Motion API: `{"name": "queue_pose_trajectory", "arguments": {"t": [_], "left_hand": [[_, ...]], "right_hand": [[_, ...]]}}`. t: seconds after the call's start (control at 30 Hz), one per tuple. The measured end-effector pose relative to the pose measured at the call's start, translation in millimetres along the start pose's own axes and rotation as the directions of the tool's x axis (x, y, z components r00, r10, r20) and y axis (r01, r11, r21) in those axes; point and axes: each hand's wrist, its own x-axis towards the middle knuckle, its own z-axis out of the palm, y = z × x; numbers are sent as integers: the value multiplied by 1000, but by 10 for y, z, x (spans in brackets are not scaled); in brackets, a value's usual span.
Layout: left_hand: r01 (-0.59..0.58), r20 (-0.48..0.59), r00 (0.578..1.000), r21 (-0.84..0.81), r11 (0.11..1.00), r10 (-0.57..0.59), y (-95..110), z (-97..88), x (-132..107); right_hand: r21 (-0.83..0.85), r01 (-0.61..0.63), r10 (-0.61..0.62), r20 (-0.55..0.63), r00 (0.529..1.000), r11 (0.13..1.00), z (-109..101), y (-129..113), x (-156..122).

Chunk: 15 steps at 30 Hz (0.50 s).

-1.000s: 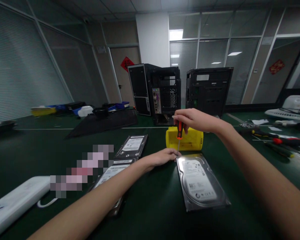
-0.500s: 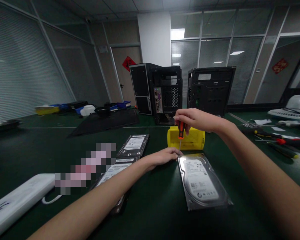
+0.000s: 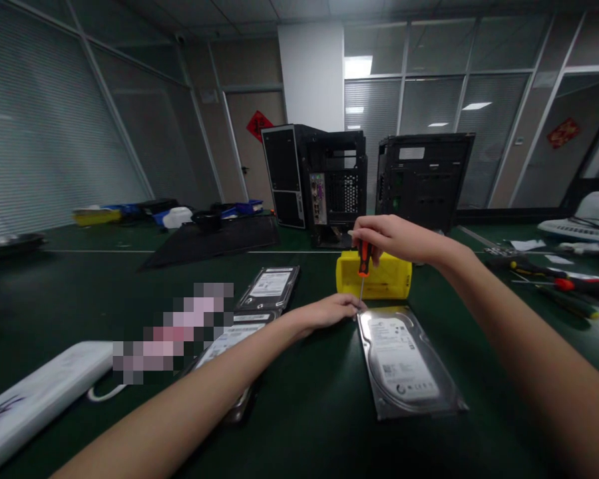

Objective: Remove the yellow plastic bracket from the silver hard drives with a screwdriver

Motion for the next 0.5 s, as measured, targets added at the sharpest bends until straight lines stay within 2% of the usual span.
{"name": "queue_pose_trajectory", "arguments": {"t": [0.17, 0.5], "left_hand": [[-22, 6, 1000, 3, 1000, 22, -54, -1, 36], [-11, 0, 1000, 14, 1000, 11, -17, -8, 5]], "right_hand": [[-10, -31, 31, -10, 999, 999, -2, 19, -5], [-15, -54, 54, -13, 998, 998, -13, 8, 1]]}}
